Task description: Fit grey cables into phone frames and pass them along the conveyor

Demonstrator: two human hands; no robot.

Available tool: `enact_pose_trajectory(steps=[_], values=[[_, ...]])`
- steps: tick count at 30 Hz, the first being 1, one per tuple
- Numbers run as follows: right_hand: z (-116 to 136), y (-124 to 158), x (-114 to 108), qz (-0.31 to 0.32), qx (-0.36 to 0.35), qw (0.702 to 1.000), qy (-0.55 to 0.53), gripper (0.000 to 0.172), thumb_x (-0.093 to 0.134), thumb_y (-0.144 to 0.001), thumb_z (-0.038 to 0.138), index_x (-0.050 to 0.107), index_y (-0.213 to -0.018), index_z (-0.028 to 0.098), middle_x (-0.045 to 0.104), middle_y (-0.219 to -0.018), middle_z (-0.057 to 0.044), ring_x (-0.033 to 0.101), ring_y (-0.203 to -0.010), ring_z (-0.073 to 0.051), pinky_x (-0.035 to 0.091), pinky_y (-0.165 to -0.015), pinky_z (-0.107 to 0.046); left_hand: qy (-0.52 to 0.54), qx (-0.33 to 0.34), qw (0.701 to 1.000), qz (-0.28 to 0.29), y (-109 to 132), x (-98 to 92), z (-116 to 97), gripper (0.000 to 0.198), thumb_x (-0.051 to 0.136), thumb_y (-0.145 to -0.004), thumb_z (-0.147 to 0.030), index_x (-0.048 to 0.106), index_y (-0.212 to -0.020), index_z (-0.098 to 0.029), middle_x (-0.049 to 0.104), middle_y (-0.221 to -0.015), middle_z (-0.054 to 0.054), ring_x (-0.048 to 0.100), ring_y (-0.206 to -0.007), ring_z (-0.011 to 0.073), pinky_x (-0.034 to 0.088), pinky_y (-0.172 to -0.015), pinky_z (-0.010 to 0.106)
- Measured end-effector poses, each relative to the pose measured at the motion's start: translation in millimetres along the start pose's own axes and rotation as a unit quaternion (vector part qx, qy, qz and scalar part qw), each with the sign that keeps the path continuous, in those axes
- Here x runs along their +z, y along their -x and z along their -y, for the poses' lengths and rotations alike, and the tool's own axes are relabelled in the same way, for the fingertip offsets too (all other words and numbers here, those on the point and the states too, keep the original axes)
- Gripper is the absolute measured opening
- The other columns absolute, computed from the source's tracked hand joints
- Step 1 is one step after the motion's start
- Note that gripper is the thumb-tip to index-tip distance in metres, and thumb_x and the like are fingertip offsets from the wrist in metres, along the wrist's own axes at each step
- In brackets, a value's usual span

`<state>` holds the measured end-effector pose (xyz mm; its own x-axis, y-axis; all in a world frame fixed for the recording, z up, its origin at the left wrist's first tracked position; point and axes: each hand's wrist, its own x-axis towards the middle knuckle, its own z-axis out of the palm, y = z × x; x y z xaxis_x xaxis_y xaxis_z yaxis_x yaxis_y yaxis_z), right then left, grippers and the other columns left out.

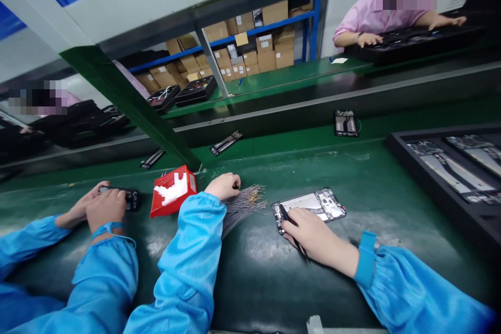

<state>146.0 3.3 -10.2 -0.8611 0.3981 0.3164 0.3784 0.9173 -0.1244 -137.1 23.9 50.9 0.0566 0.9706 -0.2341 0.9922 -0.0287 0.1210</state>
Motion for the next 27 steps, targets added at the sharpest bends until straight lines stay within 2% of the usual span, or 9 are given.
enact_pose_trajectory(steps=[6,10,16,19,23,25,27], values=[[-5.2,2.0,-2.4,0.011,0.059,0.998,0.018,0.009,0.042,-0.085,0.019,0.051,-0.082,0.02,0.049,-0.082,-0.005,0.047,-0.068,-0.016,0.029,-0.056,-0.027,0.013,0.073,0.997,-0.012,-9.0,10.5,-24.7,0.008,0.055,-0.076,-0.022,0.058,-0.083,-0.019,0.054,-0.082,0.001,0.053,-0.08,0.0142,0.04,-0.073,0.022],[-10.3,1.7,-5.0,0.007,0.087,0.996,0.009,0.01,0.041,-0.085,0.02,0.05,-0.082,0.02,0.049,-0.084,-0.005,0.049,-0.068,-0.016,0.03,-0.055,-0.026,0.016,0.1,0.995,-0.007,-10.1,14.5,-40.3,0.005,0.055,-0.077,-0.023,0.056,-0.076,-0.018,0.054,-0.077,0.0,0.052,-0.071,0.0123,0.039,-0.066,0.021],[-21.1,-0.5,-5.4,0.002,0.065,0.997,-0.034,0.01,0.043,-0.083,0.019,0.053,-0.087,0.019,0.052,-0.088,-0.006,0.051,-0.07,-0.016,0.035,-0.057,-0.025,0.005,0.106,0.994,-0.026,-4.7,10.5,-47.2,0.007,0.053,-0.078,-0.02,0.057,-0.072,-0.019,0.053,-0.077,-0.001,0.053,-0.071,0.0123,0.038,-0.064,0.021],[-25.4,-0.4,-4.6,-0.011,0.061,0.993,-0.103,0.018,0.043,-0.081,0.015,0.053,-0.097,0.018,0.055,-0.087,-0.006,0.054,-0.074,-0.017,0.04,-0.061,-0.026,-0.001,0.107,0.993,-0.044,-1.4,6.1,-50.4,0.011,0.05,-0.08,-0.022,0.059,-0.073,-0.021,0.054,-0.079,-0.001,0.054,-0.075,0.0128,0.038,-0.065,0.021],[-30.5,-2.2,-8.4,-0.057,0.101,0.961,-0.252,0.026,0.039,-0.083,0.01,0.052,-0.103,0.019,0.062,-0.091,-0.005,0.058,-0.082,-0.016,0.044,-0.072,-0.027,0.013,0.133,0.984,-0.117,2.8,4.6,-66.8,0.013,0.047,-0.083,-0.02,0.058,-0.076,-0.02,0.054,-0.08,-0.001,0.053,-0.075,0.0126,0.04,-0.068,0.022],[-32.3,-4.1,-13.4,-0.081,0.143,0.935,-0.316,0.021,0.042,-0.086,0.017,0.055,-0.102,0.02,0.063,-0.092,-0.004,0.059,-0.082,-0.015,0.044,-0.073,-0.027,0.047,0.166,0.973,-0.154,4.8,9.8,-80.7,0.012,0.045,-0.085,-0.02,0.056,-0.079,-0.02,0.055,-0.08,0.0,0.052,-0.078,0.0131,0.041,-0.071,0.023],[-33.9,-6.9,-18.2,-0.111,0.179,0.912,-0.352,0.016,0.047,-0.086,0.025,0.058,-0.096,0.021,0.062,-0.091,-0.003,0.058,-0.082,-0.016,0.045,-0.074,-0.028,0.077,0.197,0.963,-0.168,6.5,20.1,-94.7,0.012,0.044,-0.086,-0.021,0.055,-0.082,-0.019,0.055,-0.08,0.001,0.052,-0.078,0.0134,0.042,-0.071,0.023]])
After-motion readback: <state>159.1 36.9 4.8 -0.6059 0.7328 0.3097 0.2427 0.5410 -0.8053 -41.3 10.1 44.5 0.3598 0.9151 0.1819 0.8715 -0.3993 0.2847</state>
